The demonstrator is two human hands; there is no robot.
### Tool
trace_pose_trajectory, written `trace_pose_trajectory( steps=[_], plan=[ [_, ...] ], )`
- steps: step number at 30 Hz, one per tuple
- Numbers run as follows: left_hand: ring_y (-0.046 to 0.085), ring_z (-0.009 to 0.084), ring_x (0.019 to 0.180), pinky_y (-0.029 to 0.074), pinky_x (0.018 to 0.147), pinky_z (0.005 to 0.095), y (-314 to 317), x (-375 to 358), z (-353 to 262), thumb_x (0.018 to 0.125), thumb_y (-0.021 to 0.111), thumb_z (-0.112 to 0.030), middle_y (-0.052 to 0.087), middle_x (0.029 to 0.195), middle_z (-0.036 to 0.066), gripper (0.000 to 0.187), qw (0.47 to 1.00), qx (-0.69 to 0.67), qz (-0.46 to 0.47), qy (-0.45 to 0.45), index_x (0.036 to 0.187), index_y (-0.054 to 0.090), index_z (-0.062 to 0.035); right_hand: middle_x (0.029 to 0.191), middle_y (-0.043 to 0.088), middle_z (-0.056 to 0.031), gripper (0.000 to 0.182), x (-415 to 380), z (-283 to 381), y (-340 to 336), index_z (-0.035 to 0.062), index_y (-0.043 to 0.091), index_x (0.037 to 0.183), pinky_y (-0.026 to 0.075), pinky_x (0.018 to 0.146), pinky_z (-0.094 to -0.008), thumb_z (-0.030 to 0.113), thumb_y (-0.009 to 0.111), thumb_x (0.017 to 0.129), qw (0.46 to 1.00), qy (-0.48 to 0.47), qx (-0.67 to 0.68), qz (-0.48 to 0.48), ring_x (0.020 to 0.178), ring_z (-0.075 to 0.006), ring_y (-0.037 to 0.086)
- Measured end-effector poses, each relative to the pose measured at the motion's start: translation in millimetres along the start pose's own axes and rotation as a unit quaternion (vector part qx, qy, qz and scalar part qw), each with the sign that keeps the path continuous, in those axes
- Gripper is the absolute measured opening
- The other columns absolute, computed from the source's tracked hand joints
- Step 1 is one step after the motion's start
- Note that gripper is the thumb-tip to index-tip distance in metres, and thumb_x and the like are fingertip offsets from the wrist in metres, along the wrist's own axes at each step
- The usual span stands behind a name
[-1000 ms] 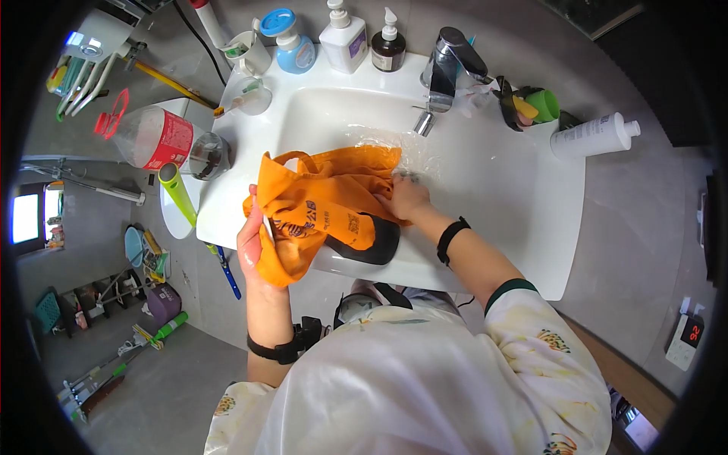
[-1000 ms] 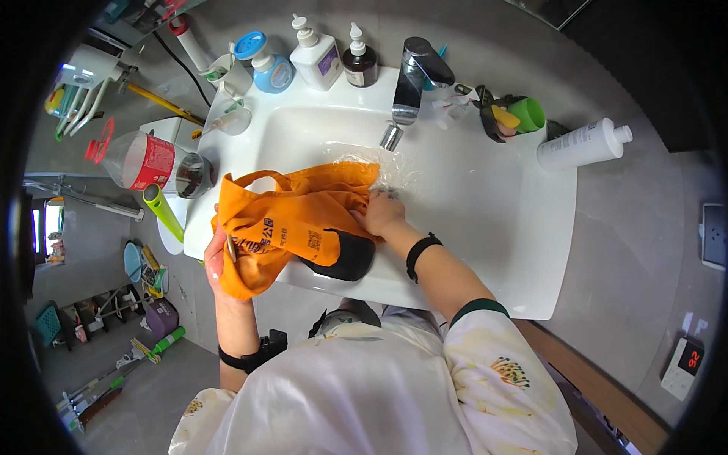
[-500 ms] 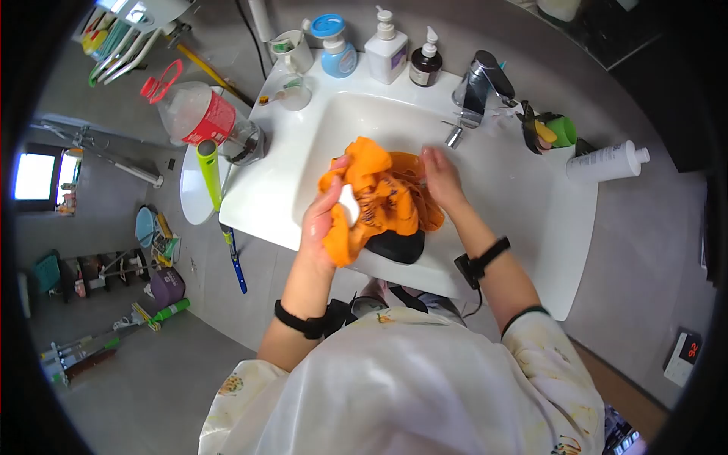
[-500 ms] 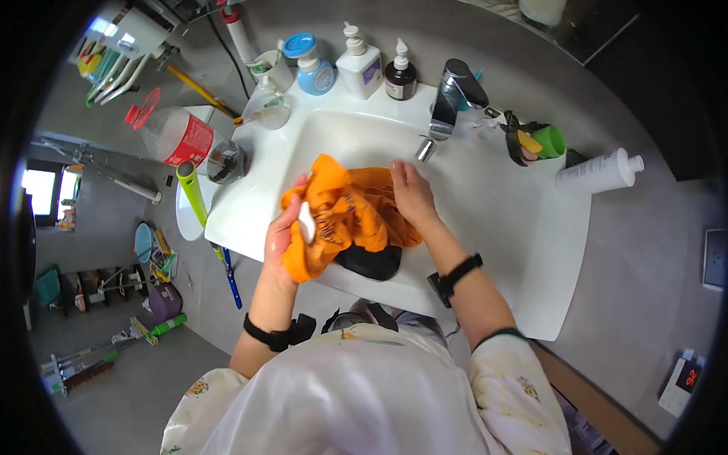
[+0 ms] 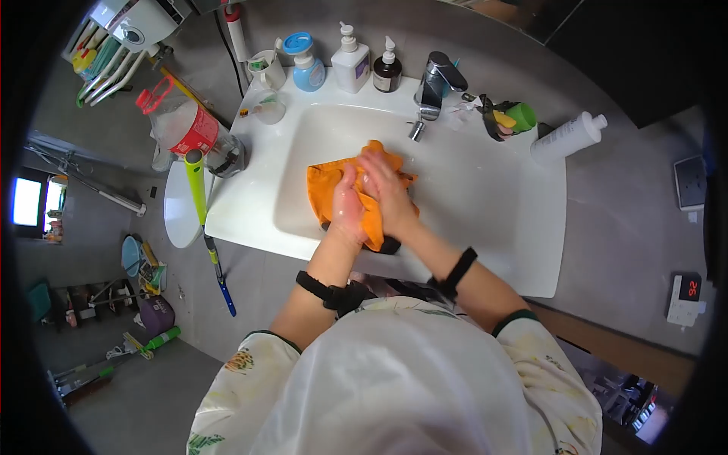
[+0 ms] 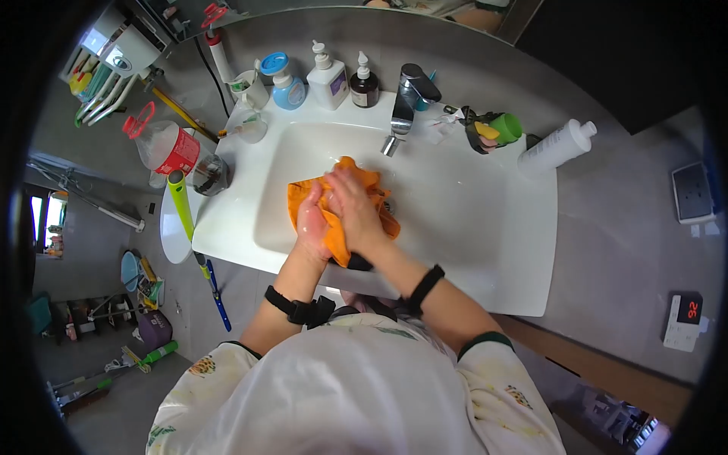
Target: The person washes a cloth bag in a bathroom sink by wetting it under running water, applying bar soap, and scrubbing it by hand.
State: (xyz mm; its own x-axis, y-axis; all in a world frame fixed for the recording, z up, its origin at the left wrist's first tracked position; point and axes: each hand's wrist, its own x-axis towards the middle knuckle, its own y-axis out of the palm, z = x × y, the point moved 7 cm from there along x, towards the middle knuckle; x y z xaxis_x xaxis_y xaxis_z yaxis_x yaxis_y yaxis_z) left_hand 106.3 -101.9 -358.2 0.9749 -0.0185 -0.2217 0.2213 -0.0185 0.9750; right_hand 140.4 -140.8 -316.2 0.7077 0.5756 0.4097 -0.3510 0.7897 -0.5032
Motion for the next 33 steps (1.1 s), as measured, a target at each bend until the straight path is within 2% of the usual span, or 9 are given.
trace_pose_trajectory(
  steps=[4, 8, 12, 15, 22, 24, 27, 30, 33],
  plan=[
    [0.048, 0.0291, 0.121, 0.038, 0.103, 0.0443, 0.7, 0.4, 17.6, 0.097, 0.037, -0.047, 0.052, 0.131, 0.012, 0.053, 0.996, 0.059, -0.057, -0.02, 0.131, 0.046, -0.008, 0.133, 0.048, -0.0218, 0.04, 6.3, -47.2, -18.6, -0.0016, 0.05, 0.126, 0.034, 0.105, -0.0394, 0.025, 0.045, 0.096, 0.953, 0.284, 0.077, -0.065, 0.127, -0.0358, 0.043],
    [0.049, 0.0295, 0.12, 0.037, 0.104, 0.0427, 9.2, 3.3, 6.4, 0.097, 0.035, -0.048, 0.052, 0.131, 0.013, 0.054, 0.995, -0.087, 0.039, -0.023, 0.13, 0.047, -0.0059, 0.124, 0.051, -0.0282, 0.035, 4.2, 17.0, -15.9, 0.0017, 0.053, 0.122, 0.041, 0.097, -0.0429, 0.02, 0.048, 0.092, 0.995, -0.077, -0.055, -0.037, 0.115, -0.0396, 0.05],
    [0.049, 0.0288, 0.12, 0.037, 0.104, 0.0429, -2.8, -15.6, 20.0, 0.098, 0.034, -0.048, 0.052, 0.131, 0.012, 0.055, 0.99, 0.122, -0.059, -0.038, 0.131, 0.046, -0.0062, 0.126, 0.048, -0.0249, 0.035, 12.1, -65.4, -17.6, 0.0035, 0.055, 0.12, 0.04, 0.095, -0.0479, 0.018, 0.053, 0.089, 0.931, 0.341, 0.12, -0.047, 0.119, -0.037, 0.046],
    [0.05, 0.0284, 0.12, 0.037, 0.103, 0.043, 22.6, -19.9, 6.8, 0.098, 0.035, -0.048, 0.052, 0.131, 0.011, 0.054, 0.997, 0.068, 0.027, -0.028, 0.131, 0.046, -0.006, 0.129, 0.045, -0.0252, 0.03, 1.0, 34.0, -13.1, 0.0027, 0.057, 0.114, 0.041, 0.095, -0.0444, 0.017, 0.052, 0.089, 0.98, -0.111, -0.152, -0.06, 0.116, -0.0412, 0.047],
    [0.051, 0.0259, 0.119, 0.038, 0.102, 0.0417, 8.3, -26.7, 8.8, 0.099, 0.036, -0.043, 0.052, 0.131, 0.01, 0.048, 0.993, 0.119, -0.005, -0.011, 0.132, 0.046, -0.0088, 0.118, 0.055, -0.021, 0.027, 18.4, -11.6, -15.2, 0.0042, 0.059, 0.111, 0.043, 0.094, -0.0419, 0.013, 0.053, 0.087, 0.979, 0.19, 0.044, -0.06, 0.113, -0.0378, 0.051],
    [0.052, 0.0256, 0.117, 0.039, 0.102, 0.0406, 17.2, -30.3, -2.7, 0.099, 0.037, -0.042, 0.053, 0.129, 0.009, 0.048, 0.997, 0.072, 0.003, 0.037, 0.131, 0.046, -0.008, 0.11, 0.061, -0.0185, 0.028, -2.2, 38.4, 1.2, 0.0048, 0.058, 0.112, 0.042, 0.094, -0.0437, 0.013, 0.053, 0.086, 0.98, -0.102, -0.151, -0.085, 0.109, -0.0364, 0.054],
    [0.051, 0.0256, 0.117, 0.039, 0.102, 0.0398, -0.1, -31.6, -2.1, 0.099, 0.036, -0.041, 0.053, 0.13, 0.009, 0.047, 0.995, 0.095, 0.0, 0.021, 0.131, 0.046, -0.0076, 0.114, 0.059, -0.0183, 0.027, 14.2, 14.7, 2.0, 0.0039, 0.058, 0.112, 0.039, 0.097, -0.0476, 0.012, 0.052, 0.086, 0.992, -0.097, -0.064, -0.058, 0.111, -0.036, 0.053],
    [0.05, 0.0259, 0.119, 0.038, 0.102, 0.0398, 11.0, -38.2, 4.7, 0.1, 0.036, -0.041, 0.053, 0.13, 0.01, 0.047, 0.996, 0.088, 0.011, -0.023, 0.132, 0.046, -0.0074, 0.115, 0.058, -0.0171, 0.025, 18.5, -25.7, -15.1, 0.0043, 0.059, 0.11, 0.036, 0.099, -0.05, 0.012, 0.051, 0.088, 0.946, 0.309, 0.058, -0.078, 0.113, -0.0361, 0.052],
    [0.05, 0.027, 0.119, 0.037, 0.104, 0.0406, 20.8, -30.7, -6.3, 0.099, 0.037, -0.041, 0.053, 0.13, 0.012, 0.048, 0.997, 0.076, 0.011, 0.01, 0.132, 0.046, -0.006, 0.113, 0.06, -0.0186, 0.027, -0.8, 59.6, -5.8, 0.0034, 0.057, 0.113, 0.042, 0.093, -0.0427, 0.015, 0.046, 0.091, 0.977, -0.146, -0.119, -0.102, 0.109, -0.038, 0.054]
  ],
)
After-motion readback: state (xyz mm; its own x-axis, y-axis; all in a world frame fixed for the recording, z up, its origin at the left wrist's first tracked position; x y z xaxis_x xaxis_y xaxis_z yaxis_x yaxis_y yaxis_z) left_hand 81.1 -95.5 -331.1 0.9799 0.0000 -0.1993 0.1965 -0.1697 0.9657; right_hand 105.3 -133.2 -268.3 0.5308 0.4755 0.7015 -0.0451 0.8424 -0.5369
